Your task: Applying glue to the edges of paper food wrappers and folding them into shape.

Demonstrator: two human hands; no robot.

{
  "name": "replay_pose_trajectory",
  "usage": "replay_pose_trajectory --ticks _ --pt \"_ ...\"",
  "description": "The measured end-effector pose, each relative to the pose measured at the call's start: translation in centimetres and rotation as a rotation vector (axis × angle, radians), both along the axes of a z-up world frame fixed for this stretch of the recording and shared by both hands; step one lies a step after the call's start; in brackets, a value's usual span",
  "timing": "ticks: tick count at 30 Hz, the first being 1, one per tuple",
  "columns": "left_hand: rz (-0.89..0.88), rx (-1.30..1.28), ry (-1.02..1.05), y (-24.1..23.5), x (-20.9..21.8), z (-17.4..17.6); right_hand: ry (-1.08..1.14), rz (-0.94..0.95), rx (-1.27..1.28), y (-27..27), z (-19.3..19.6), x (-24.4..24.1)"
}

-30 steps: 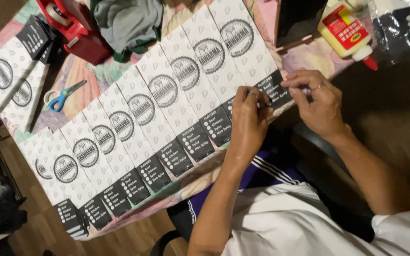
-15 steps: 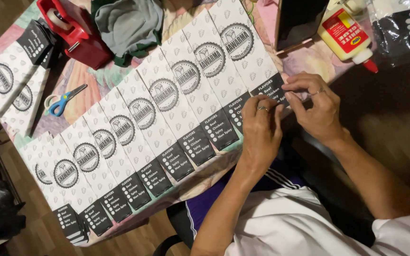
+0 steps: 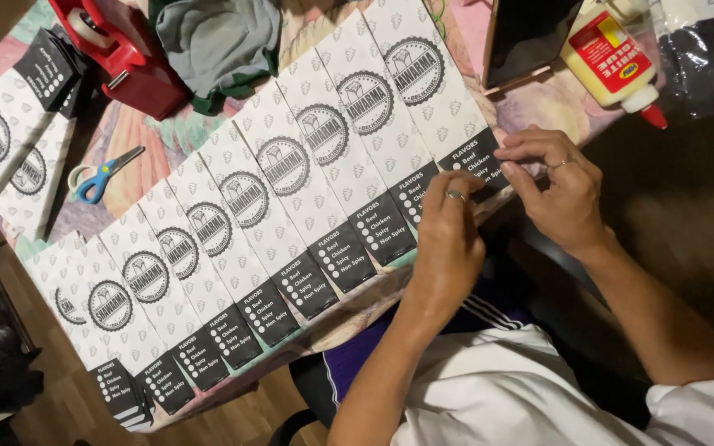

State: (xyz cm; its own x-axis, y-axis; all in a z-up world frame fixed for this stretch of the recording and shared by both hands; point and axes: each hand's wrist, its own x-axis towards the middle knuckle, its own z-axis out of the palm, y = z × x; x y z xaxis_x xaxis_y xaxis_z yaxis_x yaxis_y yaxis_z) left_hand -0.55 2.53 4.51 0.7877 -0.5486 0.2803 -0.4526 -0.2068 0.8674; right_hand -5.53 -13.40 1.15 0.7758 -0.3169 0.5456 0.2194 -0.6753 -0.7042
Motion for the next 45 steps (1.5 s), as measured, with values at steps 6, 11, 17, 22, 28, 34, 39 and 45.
replay_pose_trajectory --ticks 6,11,17,22,28,34,39,45 --pt "0.013 0.218 -0.597 -0.7 -2.8 -2.0 -0.008 0.009 0.006 -0.2 -0.4 0.0" --pt "0.046 0.335 -0.819 0.6 -2.7 -0.9 -0.019 0.015 0.013 0.0 -0.2 0.0" --pt "0.11 0.085 -0.631 0.5 -1.8 -0.8 -0.02 0.01 -0.008 0.0 -0.1 0.0" --pt "0.164 0.037 -0.561 -0.9 0.4 -3.0 -0.017 0.015 -0.002 0.2 -0.1 0.0" --pt "0.227 0.229 -0.505 -1.7 0.3 -3.8 -0.005 -0.001 -0.01 0.0 -0.2 0.0" --pt "0.226 0.297 -0.514 -1.2 0.5 -3.4 0.002 0.014 0.006 0.0 -0.1 0.2" --pt "0.237 0.278 -0.529 -1.6 0.1 -4.0 -0.025 -0.004 -0.074 0.4 -0.3 0.1" --pt "0.211 0.23 -0.552 -1.6 -0.3 -2.7 -0.009 -0.02 -0.055 0.6 0.3 0.0"
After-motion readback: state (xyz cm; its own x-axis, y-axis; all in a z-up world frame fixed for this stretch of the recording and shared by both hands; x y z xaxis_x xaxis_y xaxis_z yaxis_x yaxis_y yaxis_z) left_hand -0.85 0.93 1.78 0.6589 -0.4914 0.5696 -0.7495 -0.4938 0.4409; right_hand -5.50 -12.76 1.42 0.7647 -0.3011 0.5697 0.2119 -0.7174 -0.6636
